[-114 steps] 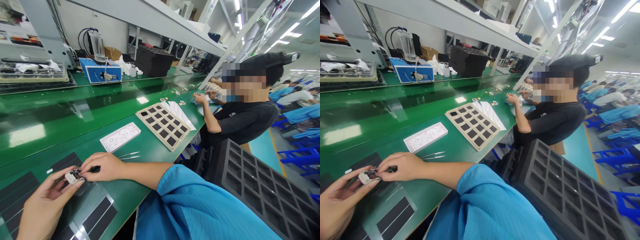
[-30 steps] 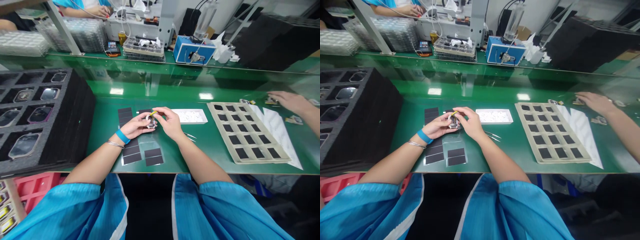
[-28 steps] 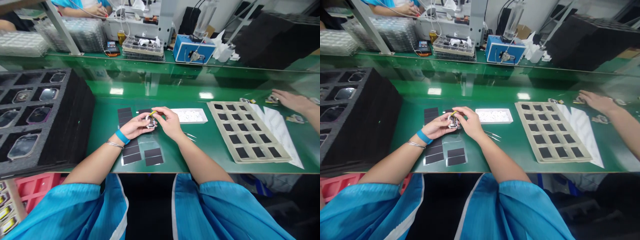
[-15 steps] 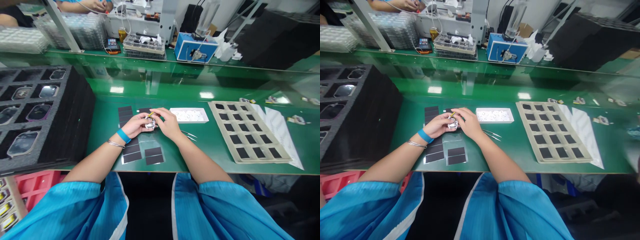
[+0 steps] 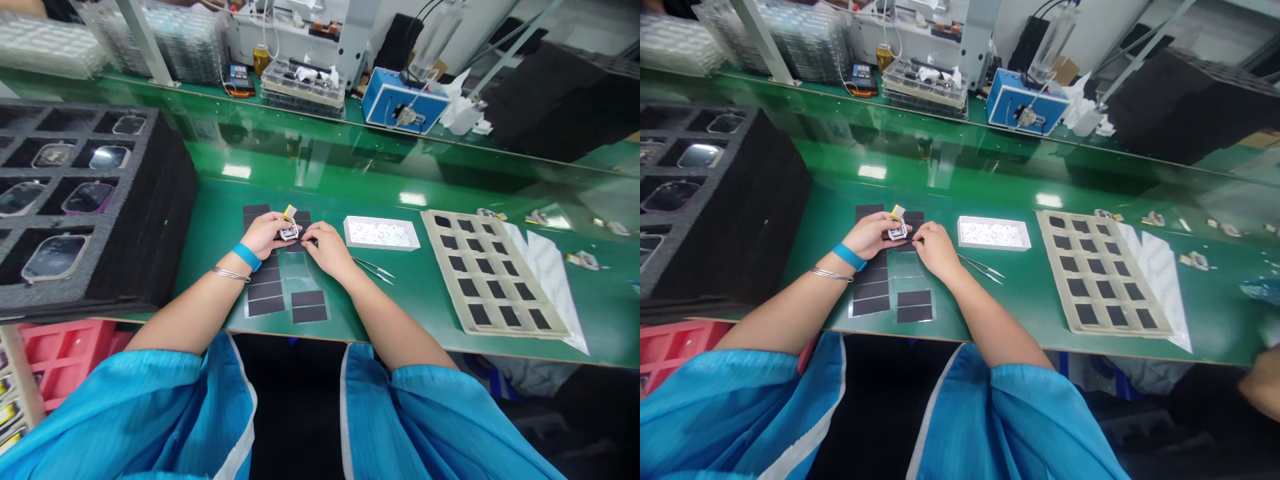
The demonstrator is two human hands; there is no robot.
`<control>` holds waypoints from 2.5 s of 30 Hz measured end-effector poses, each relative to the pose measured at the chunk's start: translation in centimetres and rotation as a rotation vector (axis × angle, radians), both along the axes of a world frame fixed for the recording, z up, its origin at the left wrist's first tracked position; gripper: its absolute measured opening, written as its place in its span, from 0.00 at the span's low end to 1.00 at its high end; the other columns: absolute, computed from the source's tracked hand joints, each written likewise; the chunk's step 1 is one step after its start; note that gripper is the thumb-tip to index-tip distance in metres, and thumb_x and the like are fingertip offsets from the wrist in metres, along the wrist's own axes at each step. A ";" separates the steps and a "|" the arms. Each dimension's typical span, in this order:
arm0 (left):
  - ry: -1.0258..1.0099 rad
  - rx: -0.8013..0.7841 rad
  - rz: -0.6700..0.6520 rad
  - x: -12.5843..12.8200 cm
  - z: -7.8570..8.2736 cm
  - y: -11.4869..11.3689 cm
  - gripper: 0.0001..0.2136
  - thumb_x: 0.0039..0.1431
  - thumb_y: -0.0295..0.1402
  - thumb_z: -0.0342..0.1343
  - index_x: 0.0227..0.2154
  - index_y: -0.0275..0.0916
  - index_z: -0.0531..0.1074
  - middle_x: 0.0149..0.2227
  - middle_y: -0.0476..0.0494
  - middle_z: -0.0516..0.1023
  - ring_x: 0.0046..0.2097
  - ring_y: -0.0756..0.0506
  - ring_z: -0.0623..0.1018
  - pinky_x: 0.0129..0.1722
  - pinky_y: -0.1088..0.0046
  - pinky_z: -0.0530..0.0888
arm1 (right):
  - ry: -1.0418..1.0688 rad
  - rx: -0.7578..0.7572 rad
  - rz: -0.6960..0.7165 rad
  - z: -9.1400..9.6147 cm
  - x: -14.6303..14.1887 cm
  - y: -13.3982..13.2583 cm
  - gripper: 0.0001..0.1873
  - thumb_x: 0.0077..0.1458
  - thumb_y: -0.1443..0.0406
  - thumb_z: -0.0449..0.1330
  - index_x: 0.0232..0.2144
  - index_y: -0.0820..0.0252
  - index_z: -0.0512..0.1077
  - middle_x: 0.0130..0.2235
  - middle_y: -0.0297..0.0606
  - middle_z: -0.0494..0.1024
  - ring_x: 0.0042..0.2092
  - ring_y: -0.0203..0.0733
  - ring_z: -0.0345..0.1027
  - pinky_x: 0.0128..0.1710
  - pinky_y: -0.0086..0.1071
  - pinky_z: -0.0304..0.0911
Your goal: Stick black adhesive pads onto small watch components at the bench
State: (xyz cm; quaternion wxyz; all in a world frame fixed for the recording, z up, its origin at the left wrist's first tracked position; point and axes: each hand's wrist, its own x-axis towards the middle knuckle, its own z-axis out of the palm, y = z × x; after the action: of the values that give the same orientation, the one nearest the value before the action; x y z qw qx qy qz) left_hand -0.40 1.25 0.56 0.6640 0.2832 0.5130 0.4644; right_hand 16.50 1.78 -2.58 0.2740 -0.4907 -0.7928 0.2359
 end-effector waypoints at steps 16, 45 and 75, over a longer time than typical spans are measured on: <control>0.012 -0.008 0.007 0.4 0.2 -0.2 0.06 0.47 0.20 0.58 0.28 0.34 0.69 0.29 0.43 0.79 0.31 0.47 0.79 0.42 0.61 0.78 | -0.064 -0.080 -0.008 0.4 -0.4 0.2 0.05 0.55 0.73 0.59 0.27 0.61 0.72 0.42 0.43 0.70 0.48 0.46 0.64 0.56 0.45 0.58; 0.055 0.071 -0.115 1.6 0.4 -1.1 0.08 0.48 0.21 0.59 0.32 0.32 0.71 0.25 0.46 0.76 0.26 0.51 0.75 0.27 0.73 0.79 | 0.564 -0.128 0.100 1.4 0.4 -0.7 0.11 0.47 0.63 0.66 0.29 0.58 0.67 0.29 0.32 0.76 0.32 0.36 0.70 0.38 0.34 0.67; -0.051 0.032 -0.280 1.2 0.5 -1.3 0.17 0.41 0.17 0.58 0.37 0.33 0.72 0.34 0.41 0.80 0.36 0.44 0.82 0.37 0.70 0.79 | 0.508 -0.026 -0.050 1.8 0.8 -0.1 0.06 0.55 0.61 0.61 0.31 0.57 0.73 0.36 0.35 0.79 0.39 0.40 0.72 0.45 0.36 0.66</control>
State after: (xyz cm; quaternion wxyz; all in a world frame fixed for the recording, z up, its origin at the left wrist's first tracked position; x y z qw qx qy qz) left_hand 0.83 -0.04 1.06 0.7306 0.3507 0.4438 0.3825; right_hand 17.32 1.64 -0.78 0.4640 -0.4385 -0.6830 0.3549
